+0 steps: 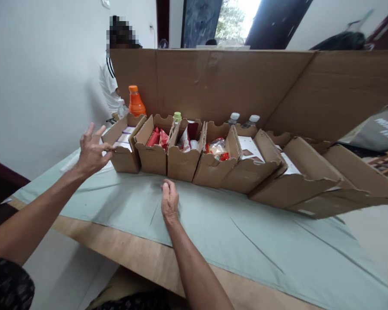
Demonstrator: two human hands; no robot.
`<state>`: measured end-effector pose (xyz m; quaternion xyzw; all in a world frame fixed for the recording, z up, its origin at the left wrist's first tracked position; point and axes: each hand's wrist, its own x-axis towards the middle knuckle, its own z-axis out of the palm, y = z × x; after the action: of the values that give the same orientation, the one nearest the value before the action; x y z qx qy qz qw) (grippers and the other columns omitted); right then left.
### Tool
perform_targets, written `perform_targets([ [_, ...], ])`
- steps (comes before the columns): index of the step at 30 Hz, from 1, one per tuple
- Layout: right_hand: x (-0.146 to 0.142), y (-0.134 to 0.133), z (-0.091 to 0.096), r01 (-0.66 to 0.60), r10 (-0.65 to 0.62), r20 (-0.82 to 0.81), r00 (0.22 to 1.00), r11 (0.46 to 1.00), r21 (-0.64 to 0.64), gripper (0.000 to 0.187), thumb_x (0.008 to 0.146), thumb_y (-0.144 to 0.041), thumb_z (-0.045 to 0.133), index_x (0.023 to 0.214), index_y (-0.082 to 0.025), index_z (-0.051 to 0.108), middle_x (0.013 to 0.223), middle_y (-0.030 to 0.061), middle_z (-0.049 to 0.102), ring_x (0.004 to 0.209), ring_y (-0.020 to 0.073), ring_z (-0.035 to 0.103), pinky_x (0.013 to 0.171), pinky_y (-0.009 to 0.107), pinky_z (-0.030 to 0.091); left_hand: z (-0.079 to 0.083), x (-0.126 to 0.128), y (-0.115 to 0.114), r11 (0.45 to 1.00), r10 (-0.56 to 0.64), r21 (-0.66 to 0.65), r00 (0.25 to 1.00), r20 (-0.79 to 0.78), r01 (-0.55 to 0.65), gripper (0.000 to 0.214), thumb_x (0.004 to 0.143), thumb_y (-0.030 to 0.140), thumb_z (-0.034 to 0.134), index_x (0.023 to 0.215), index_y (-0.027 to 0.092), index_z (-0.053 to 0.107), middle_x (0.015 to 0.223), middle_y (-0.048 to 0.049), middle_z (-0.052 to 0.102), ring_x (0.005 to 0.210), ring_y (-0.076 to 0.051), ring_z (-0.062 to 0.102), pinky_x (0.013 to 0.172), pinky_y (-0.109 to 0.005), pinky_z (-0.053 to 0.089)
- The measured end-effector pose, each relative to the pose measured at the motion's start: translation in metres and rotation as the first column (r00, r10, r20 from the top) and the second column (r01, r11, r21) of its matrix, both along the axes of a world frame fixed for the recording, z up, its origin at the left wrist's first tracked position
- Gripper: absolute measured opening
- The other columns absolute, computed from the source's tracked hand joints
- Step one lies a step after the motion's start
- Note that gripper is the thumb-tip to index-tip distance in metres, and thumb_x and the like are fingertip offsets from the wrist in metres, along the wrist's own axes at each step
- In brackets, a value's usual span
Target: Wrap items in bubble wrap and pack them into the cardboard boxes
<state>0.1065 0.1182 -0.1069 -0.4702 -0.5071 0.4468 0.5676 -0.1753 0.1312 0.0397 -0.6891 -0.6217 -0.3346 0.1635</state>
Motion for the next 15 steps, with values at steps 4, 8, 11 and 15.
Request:
perform_targets([
  [4,0.001,0.005,0.0,0.029,-0.028,-0.042,0.999,1.0,0.007,0.04,0.089,-0.054,0.052,0.106,-0.021,0.069,0.101,0.0071,0.076,0.091,0.0244,0.072,0.085,0.038,0.054,0.0,0.041,-0.066,0.995,-0.043,0.081,0.994,-0.101,0.051,0.009,0.083,0.022,0.07,0.075,0.023,0.075,0.162,-0.0047,0.049,0.158,-0.042,0.027,0.127,-0.068,0.02],
  [8,0.008,0.013,0.007,0.068,-0.067,-0.082,0.994,0.998,0.013,0.043,0.085,-0.055,0.054,0.104,-0.02,0.069,0.101,0.0073,0.076,0.09,0.0238,0.071,0.084,0.038,0.052,0.003,0.122,-0.125,0.969,-0.175,0.132,0.958,-0.227,0.208,0.007,0.085,0.018,0.069,0.079,0.022,0.07,0.164,-0.0041,0.045,0.156,-0.043,0.031,0.124,-0.073,0.023],
  [11,0.021,0.017,0.018,0.111,-0.111,-0.101,0.989,0.994,-0.002,0.046,0.082,-0.056,0.055,0.104,-0.018,0.069,0.098,0.0092,0.076,0.091,0.0251,0.069,0.081,0.039,0.051,0.008,0.169,-0.155,0.933,-0.301,0.137,0.932,-0.201,0.331,0.007,0.088,0.025,0.071,0.095,0.026,0.07,0.167,-0.0032,0.039,0.155,-0.041,0.033,0.124,-0.071,0.026],
  [15,0.043,0.003,0.034,0.145,-0.149,-0.122,0.981,0.988,-0.043,0.048,0.075,-0.053,0.062,0.105,-0.017,0.07,0.107,0.0121,0.075,0.102,0.0271,0.067,0.083,0.039,0.051,0.006,0.144,-0.17,0.886,-0.249,0.424,0.964,0.092,0.188,0.039,0.088,0.04,0.072,0.125,0.035,0.064,0.172,0.0058,0.027,0.158,-0.038,0.028,0.128,-0.066,0.028],
])
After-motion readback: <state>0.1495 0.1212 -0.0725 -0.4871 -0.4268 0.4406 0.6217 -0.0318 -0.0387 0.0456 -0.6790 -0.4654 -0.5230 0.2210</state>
